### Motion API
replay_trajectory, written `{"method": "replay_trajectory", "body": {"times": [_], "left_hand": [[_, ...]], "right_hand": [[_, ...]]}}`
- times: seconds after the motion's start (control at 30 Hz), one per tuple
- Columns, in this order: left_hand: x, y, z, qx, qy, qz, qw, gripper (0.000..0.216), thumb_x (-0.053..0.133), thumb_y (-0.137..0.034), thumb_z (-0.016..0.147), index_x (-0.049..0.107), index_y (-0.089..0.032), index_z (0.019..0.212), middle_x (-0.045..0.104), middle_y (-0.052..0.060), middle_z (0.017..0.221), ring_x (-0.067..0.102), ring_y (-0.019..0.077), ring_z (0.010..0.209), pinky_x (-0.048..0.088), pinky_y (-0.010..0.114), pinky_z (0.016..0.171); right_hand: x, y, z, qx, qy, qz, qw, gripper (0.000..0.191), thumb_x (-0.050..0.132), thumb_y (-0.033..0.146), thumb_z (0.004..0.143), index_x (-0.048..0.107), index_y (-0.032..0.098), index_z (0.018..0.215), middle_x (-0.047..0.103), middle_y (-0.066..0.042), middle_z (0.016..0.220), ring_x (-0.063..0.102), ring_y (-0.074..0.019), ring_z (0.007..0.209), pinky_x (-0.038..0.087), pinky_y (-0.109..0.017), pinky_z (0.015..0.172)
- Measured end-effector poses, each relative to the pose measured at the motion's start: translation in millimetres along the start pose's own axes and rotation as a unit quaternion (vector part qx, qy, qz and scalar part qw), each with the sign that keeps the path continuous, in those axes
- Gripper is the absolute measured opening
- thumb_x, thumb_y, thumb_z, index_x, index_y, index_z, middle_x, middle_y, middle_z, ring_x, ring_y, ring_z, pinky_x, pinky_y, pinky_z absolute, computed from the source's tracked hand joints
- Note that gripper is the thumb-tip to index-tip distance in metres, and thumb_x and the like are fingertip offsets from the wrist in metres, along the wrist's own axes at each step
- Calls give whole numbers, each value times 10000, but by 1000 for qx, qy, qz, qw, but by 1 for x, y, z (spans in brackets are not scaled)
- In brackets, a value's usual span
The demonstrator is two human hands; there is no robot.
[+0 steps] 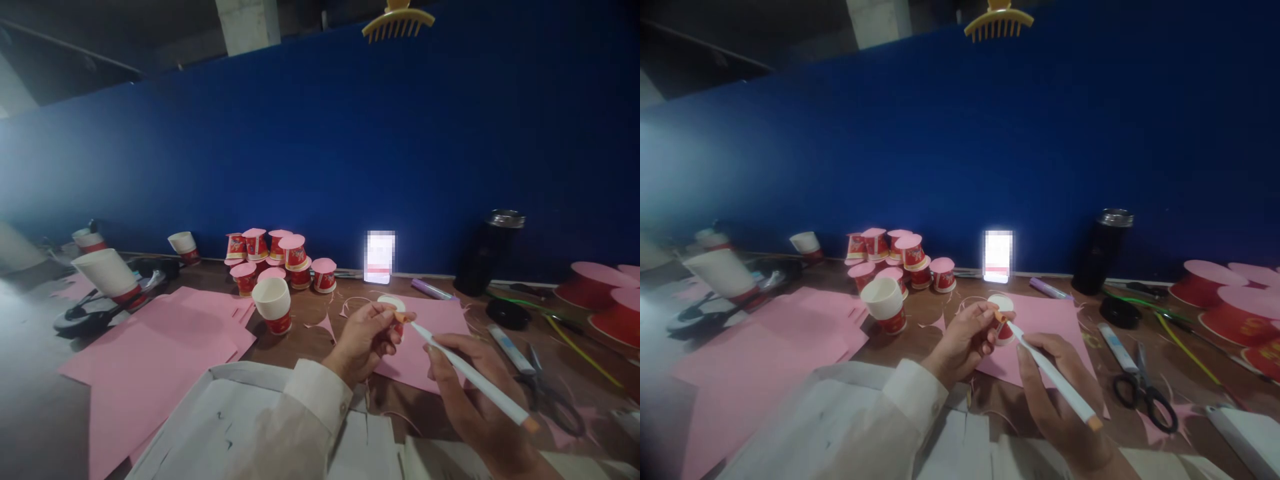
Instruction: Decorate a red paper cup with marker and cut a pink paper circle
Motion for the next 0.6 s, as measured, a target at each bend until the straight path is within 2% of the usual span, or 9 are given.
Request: {"method": "replay_trajectory", "body": {"times": [0.17, 0.27, 0.4, 0.53, 0.6], "left_hand": [[-2, 0, 3, -1, 7, 16, 1000, 469, 863, -439, 678, 580, -142, 906, 749, 143, 994, 560, 57, 518, 358, 152, 397], [-3, 2, 6, -3, 23, 19, 1000, 514, 877, -459, 652, 569, -141, 913, 754, 140, 979, 572, 61, 492, 362, 146, 376], [-3, 3, 6, -12, 43, 29, 999, 524, 875, -464, 651, 557, -142, 916, 758, 139, 978, 591, 71, 478, 389, 155, 374], [-2, 4, 6, -8, 40, 37, 998, 530, 878, -449, 657, 586, -137, 971, 757, 130, 976, 645, 99, 544, 433, 172, 428], [-3, 4, 6, 0, 37, 43, 998, 551, 882, -452, 654, 622, -126, 1014, 753, 128, 981, 683, 126, 623, 477, 195, 493]], "right_hand": [[1, 2, 2, -13, 8, 5, 1000, 143, 639, 242, 918, 648, 211, 1058, 677, -31, 851, 672, -164, 709, 585, -303, 715], [1, 0, 0, 9, 19, 8, 1000, 137, 630, 249, 926, 645, 220, 1059, 675, -33, 862, 668, -168, 719, 573, -309, 714], [3, -4, -2, 75, 30, 17, 997, 150, 643, 320, 922, 659, 229, 1041, 677, -31, 836, 646, -161, 652, 543, -300, 631], [7, -5, 2, 166, 24, 61, 984, 196, 644, 418, 916, 655, 224, 936, 622, 13, 623, 570, -137, 497, 454, -262, 476], [8, -7, 4, 218, 25, 73, 973, 253, 638, 471, 913, 655, 219, 913, 596, 24, 554, 564, -144, 491, 441, -265, 479]]}}
Point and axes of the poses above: each hand's wrist, its own z-axis towards the middle knuckle, its own x-axis out of the palm, y = z × x, the point moved 3 cm from there along z, towards the middle knuckle
